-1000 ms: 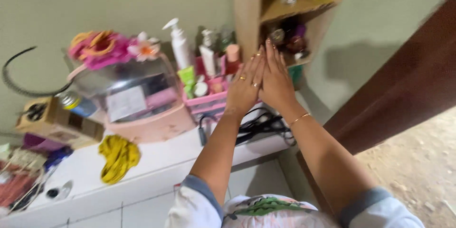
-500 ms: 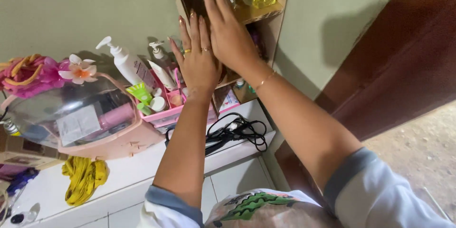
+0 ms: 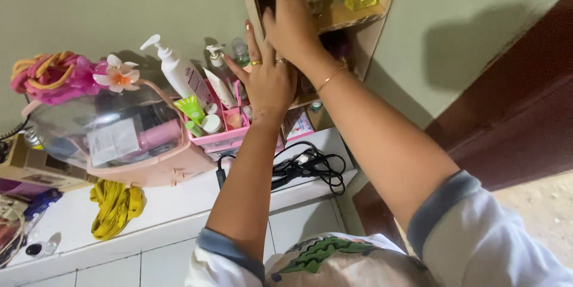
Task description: Showing various perfume bottles and organizing them on a shelf.
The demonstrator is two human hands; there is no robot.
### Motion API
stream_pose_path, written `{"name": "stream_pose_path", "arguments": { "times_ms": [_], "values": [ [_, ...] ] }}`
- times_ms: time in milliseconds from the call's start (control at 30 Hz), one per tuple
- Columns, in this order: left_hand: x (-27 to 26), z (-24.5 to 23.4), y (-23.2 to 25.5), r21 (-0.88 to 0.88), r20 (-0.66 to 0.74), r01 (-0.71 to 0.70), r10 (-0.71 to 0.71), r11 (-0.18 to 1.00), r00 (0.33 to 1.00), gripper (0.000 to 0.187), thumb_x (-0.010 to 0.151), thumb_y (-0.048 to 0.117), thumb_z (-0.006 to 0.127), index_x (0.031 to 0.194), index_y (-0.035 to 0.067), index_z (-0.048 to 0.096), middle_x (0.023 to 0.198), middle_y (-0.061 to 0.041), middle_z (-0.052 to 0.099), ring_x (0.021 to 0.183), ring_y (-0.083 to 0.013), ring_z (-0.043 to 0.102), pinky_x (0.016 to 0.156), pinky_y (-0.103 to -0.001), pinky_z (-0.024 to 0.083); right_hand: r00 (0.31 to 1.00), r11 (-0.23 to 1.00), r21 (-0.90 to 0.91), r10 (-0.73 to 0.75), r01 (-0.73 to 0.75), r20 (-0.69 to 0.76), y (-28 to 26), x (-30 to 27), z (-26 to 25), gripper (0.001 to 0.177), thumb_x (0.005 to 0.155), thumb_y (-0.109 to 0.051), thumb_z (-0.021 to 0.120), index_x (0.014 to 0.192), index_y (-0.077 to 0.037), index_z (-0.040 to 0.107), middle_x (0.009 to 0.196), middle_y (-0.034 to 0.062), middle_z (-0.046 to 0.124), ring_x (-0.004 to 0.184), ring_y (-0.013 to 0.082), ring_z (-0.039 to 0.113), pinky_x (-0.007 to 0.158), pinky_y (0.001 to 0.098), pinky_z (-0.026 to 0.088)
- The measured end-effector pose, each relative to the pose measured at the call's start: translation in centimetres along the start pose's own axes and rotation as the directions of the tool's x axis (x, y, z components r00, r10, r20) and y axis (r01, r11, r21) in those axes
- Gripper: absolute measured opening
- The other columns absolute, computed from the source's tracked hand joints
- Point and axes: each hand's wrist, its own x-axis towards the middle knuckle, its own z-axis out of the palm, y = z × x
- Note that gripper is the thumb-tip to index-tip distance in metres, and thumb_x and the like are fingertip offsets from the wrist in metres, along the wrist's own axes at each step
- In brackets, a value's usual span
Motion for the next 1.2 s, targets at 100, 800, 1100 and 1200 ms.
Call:
{"name": "stream_pose_path", "arguments": {
  "times_ms": [100,800,1100,1200],
  "values": [
    [-0.1,0.3,-0.4,0.013,0.008,-0.012,0.012,1.000,1.000,0.049,0.099,0.028,0.062,0.145,0.011,0.063,0.164,-0.001,0.034,0.160,-0.0346,0.010,0.111,-0.087,0.000,0.999,1.000,-0.013,0.015,-0.016,-0.049,-0.3,0.1,0.5,0.078,0.087,0.003,0.067,0.156,0.004,0.030,0.156,0.0337,0.039,0.141,0.0493,0.044,0.121,0.0456,0.039],
    [-0.1,0.0,-1.2,-0.424,0.102,-0.002,0.050,0.906,0.994,0.075,0.101,0.038,0.064,0.161,0.004,0.033,0.168,-0.021,0.020,0.158,-0.0420,0.001,0.110,-0.080,-0.013,0.918,0.944,-0.068,0.293,-0.322,-0.267,-5.7,-1.1,-0.7,0.057,0.087,-0.001,0.069,0.141,-0.009,0.050,0.130,0.0237,0.063,0.112,0.0439,0.066,0.094,0.0464,0.055],
    [-2.8,-0.1,-1.0,-0.924,-0.187,-0.141,-0.098,0.355,0.977,0.038,0.116,0.013,0.046,0.154,0.009,0.041,0.162,-0.014,0.034,0.162,-0.0327,0.023,0.135,-0.049,0.021,0.904,0.964,-0.117,0.179,-0.240,-0.388,-12.2,-6.0,-5.6,0.050,0.101,-0.014,0.072,0.144,-0.009,0.050,0.138,0.0171,0.062,0.125,0.0374,0.063,0.105,0.0417,0.054],
    [-2.3,-3.1,0.5,-0.950,-0.134,-0.103,-0.086,0.296,0.987,0.043,0.116,0.009,0.043,0.157,0.003,0.033,0.162,-0.020,0.037,0.152,-0.0312,0.035,0.128,-0.043,0.031,0.877,0.932,0.029,0.349,-0.360,-0.331,-14.4,-8.1,-7.6,0.052,0.097,-0.015,0.072,0.145,-0.008,0.052,0.134,0.0166,0.062,0.116,0.0314,0.068,0.096,0.0381,0.062]
  ]
}}
